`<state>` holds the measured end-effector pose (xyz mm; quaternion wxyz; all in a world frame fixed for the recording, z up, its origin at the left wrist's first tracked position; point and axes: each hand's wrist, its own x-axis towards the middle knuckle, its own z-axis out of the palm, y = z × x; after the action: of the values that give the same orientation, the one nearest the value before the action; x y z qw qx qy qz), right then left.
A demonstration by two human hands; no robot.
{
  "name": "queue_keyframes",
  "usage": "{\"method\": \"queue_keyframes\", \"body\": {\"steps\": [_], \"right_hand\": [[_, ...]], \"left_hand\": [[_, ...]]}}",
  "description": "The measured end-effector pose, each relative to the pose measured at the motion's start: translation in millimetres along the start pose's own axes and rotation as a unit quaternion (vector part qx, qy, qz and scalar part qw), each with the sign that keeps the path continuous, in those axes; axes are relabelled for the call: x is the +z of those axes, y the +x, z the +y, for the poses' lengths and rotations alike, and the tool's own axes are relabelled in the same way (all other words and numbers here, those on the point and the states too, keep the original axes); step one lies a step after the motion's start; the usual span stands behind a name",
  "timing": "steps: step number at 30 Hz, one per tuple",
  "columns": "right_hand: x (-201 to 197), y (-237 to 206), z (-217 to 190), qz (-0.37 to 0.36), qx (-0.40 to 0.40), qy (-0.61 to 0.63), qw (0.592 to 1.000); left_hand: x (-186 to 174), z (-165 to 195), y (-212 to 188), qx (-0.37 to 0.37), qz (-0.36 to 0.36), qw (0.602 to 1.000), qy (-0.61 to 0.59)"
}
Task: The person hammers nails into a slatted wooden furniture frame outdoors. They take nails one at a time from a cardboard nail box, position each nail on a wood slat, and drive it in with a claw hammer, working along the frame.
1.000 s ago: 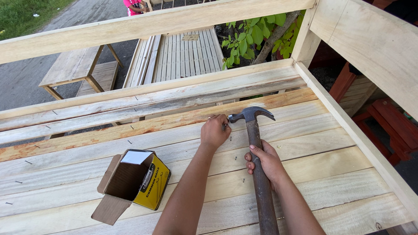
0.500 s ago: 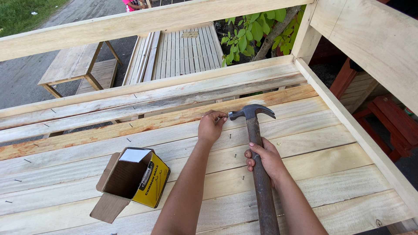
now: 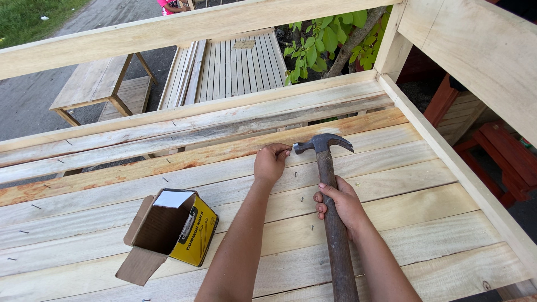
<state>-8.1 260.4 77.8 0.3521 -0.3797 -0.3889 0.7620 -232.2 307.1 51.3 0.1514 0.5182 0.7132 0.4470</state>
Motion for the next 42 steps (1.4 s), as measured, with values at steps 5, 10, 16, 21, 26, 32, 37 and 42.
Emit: {"method": "queue_keyframes", "body": {"steps": [5,10,16,21,26,32,37,42], "right_hand": [[0,1,1,0.0,-0.005,-0.014,1.0],[1,1,1,0.001,-0.007,-0.021,1.0],[1,0,0,0.003,-0.004,-0.019,1.0],[1,0,1,0.009,-0.004,-0.033,0.999],[5,0,-2,0.009,-0.018,-0.04,0.999],[18,-10,-19,0.014,-0.043,-0.095,0.994],[31,-27,-39,-0.013,-0.105,-0.109,0.988],[47,-32,-43,-0.011,-0.11,-0.133,0.985]], "left_hand": [[0,0,2,0.004,0.0,1.0,0.006],[0,1,1,0.002,0.006,1.0,0.002],[1,0,1,-0.006,0.004,1.0,-0.01],[1,2,-2,0.014,-0.003,1.0,0.019],[-5,10,-1,0.038,-0.003,0.999,0.017],[-9,16,-2,0.012,-0.017,1.0,0.003],[-9,14,0,-0.001,-0.013,1.0,-0.008],[-10,14,-1,0.006,-0.006,1.0,-0.011]]}}
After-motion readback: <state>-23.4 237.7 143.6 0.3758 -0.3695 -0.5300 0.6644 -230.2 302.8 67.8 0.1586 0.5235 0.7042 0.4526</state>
